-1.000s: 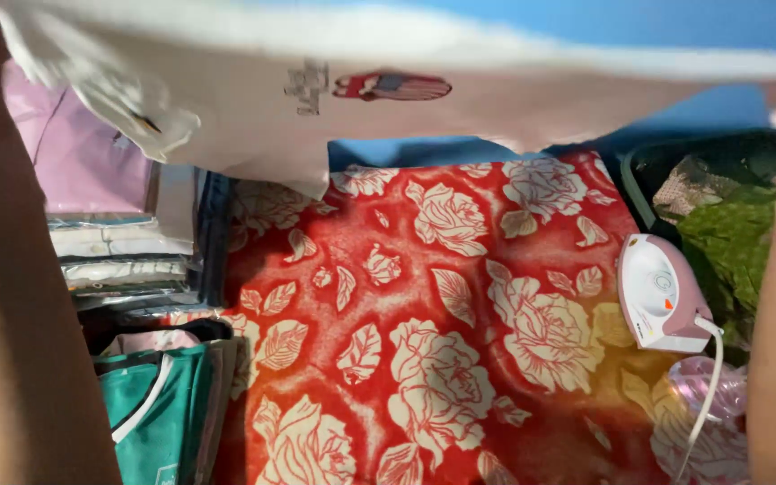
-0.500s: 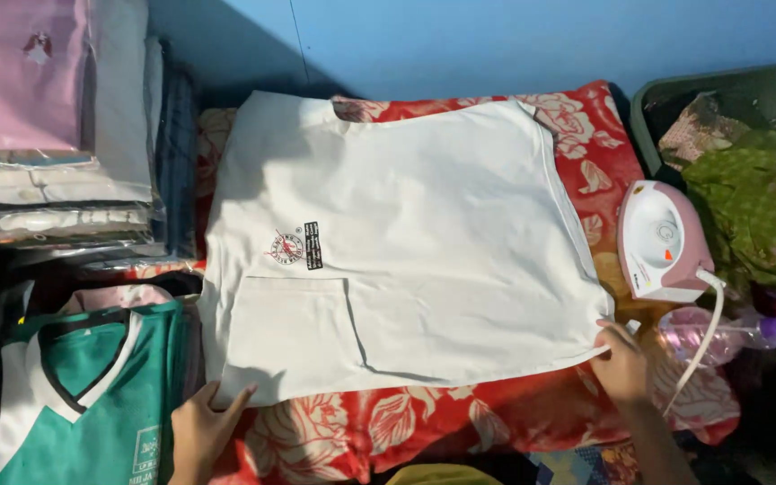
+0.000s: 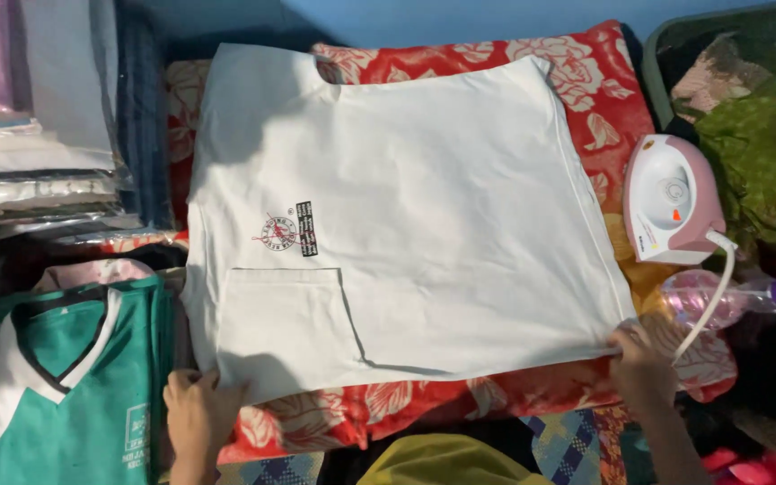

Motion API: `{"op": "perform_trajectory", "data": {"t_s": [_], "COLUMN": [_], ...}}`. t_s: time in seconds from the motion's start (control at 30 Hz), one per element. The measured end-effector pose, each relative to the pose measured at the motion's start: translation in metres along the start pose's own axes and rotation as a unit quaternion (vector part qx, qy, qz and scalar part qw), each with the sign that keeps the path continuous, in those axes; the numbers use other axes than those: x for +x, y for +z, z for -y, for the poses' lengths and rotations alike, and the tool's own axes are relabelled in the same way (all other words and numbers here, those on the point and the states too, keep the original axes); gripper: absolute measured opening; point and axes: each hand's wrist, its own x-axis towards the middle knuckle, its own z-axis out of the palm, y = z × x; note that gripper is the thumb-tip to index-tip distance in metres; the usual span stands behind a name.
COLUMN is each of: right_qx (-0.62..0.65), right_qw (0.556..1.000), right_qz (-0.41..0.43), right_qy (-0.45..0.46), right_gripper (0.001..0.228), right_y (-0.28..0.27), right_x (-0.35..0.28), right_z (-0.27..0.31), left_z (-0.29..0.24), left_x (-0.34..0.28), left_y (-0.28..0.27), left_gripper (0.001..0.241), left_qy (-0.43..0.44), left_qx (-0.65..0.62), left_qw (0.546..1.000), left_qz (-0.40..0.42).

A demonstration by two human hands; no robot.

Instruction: The person irons a white t-shirt with a graphic print on a floral-patterned surface. They smooth the fabric, iron both sides of the shirt, and then fold it neatly.

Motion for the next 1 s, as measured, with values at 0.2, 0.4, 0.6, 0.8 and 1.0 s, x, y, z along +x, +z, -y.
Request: {"op": "perform_trajectory", "data": {"t_s": [0.2, 0.4, 0.6, 0.8, 1.0], "right_qx": [0.031, 0.351, 0.659, 0.702, 0.517], "right_qw": [0.996, 0.932, 0.700, 0.598, 0.516], "right_qz": [-0.066, 0.081, 0.259, 0.371, 0.525], "right_qy": [-0.045, -0.046, -0.089, -0.108, -0.437], "right_gripper": [0.018, 0.025, 0.079, 0.116, 0.079], "right_y": [-0.002, -0.046, -0.017, -0.039, -0.093], "right_x": [0.022, 0.055, 0.026, 0.015, -0.024], "right_z": [0.024, 0.185, 0.401, 0.430, 0.371], "left_z": [-0.041, -0.038, -0.033, -0.013, 0.057], "left_x": [0.033, 0.057, 0.057, 0.018, -0.046], "left_y": [0.020, -0.016, -0.035, -0.081, -0.048], "left_gripper": [0.055, 0.028, 0.025, 0.010, 0.048], "left_qy": [-0.014, 0.009, -0.073, 0.008, -0.003], "left_qx": [-0.053, -0.460, -0.608, -0.605, -0.204], "left_qw": [0.992, 0.887, 0.775, 0.756, 0.793], "left_qz": [-0.111, 0.035, 0.153, 0.252, 0.574]}}
